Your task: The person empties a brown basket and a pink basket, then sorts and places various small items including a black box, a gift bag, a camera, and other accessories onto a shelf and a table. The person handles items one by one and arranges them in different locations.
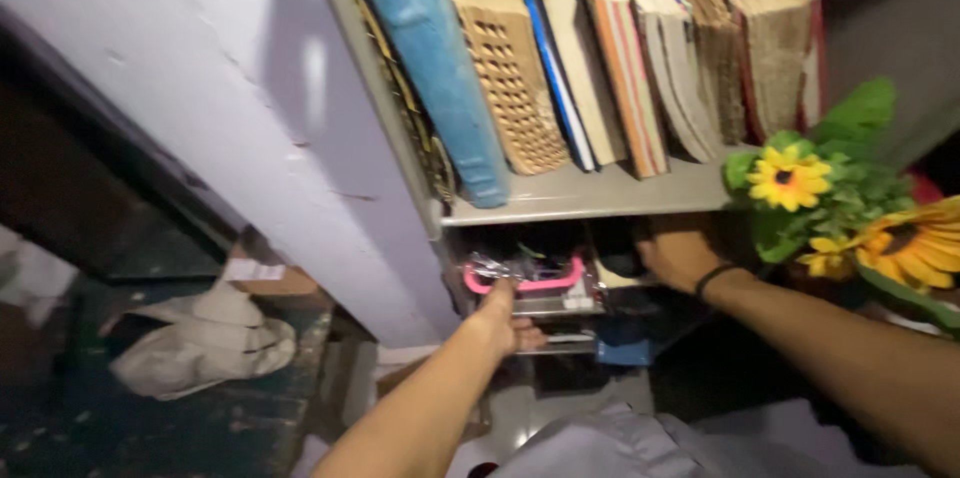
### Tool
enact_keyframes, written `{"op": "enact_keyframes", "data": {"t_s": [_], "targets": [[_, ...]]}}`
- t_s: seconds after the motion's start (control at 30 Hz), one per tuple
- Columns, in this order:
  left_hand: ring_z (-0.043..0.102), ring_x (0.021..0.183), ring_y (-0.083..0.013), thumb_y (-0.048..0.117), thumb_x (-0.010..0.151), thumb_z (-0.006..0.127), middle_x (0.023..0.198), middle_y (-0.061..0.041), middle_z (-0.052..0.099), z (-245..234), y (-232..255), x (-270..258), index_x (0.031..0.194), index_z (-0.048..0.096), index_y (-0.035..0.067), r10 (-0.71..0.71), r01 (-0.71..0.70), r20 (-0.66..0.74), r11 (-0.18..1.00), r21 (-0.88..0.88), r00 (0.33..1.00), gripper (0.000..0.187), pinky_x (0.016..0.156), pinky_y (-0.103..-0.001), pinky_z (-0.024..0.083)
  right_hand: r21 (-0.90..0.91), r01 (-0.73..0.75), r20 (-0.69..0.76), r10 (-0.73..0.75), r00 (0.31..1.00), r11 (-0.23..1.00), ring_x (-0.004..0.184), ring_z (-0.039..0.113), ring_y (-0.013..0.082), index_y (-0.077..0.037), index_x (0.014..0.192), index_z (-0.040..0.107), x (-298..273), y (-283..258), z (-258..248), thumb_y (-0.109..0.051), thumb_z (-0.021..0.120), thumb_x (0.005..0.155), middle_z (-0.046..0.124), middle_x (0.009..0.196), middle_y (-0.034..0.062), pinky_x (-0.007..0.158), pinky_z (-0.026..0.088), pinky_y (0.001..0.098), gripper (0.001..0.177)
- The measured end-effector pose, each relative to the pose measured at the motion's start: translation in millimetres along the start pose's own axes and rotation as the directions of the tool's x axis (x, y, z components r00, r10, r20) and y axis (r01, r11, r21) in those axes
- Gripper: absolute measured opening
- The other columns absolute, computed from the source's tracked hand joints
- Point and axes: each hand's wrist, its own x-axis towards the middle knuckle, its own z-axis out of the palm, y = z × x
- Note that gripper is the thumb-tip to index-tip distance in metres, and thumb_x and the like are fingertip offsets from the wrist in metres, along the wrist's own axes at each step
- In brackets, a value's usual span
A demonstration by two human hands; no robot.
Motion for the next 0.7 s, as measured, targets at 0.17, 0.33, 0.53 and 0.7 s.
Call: {"op": "enact_keyframes", "data": {"t_s": [0.17,0.33,0.53,0.7], "targets": [[0.045,0.139,-0.0486,0.041,0.101,0.045,0.153,-0.025,0.037,13,0,54,0.153,0.038,0.018,0.112,-0.084,0.089,0.96,-0.267,0.99,0.057,0.1,-0.07,0.053,0.054,0.105,0.474,-0.118,0.873,0.993,0.107,0.066,0.0417,-0.014,0.129,0.062,-6,-41,-29,-0.024,0.056,0.093,0.071,0.111,0.0227,0.094,0.051,0.0518,0.038],[0.051,0.135,-0.0502,0.032,0.101,0.045,0.143,-0.03,0.048,14,6,62,0.132,0.047,0.0,0.18,-0.136,0.084,0.915,-0.381,0.98,0.044,0.096,-0.065,0.054,0.202,0.219,0.436,-0.288,0.853,0.955,0.115,0.062,0.0416,-0.013,0.144,0.051,-9,-39,-18,-0.018,0.058,0.089,0.067,0.121,0.0236,0.101,0.048,0.0501,0.055],[0.058,0.123,-0.0513,0.008,0.092,0.051,0.131,-0.034,0.055,18,7,57,0.115,0.05,-0.009,0.168,-0.077,0.158,0.883,-0.463,0.973,0.029,0.097,-0.064,0.052,0.177,0.128,0.526,-0.204,0.826,0.976,0.122,0.06,0.0394,-0.017,0.147,0.048,-7,-33,-15,-0.027,0.052,0.098,0.066,0.128,0.0211,0.106,0.046,0.0488,0.05],[0.06,0.119,-0.058,0.005,0.09,0.046,0.125,-0.037,0.057,25,3,50,0.116,0.046,-0.01,0.194,-0.1,0.11,0.82,-0.564,0.975,0.03,0.094,-0.065,0.052,0.183,0.056,0.56,-0.151,0.815,0.982,0.123,0.06,0.0382,-0.022,0.152,0.045,-6,-39,-22,-0.027,0.051,0.097,0.065,0.131,0.0193,0.107,0.046,0.0473,0.056]]}}
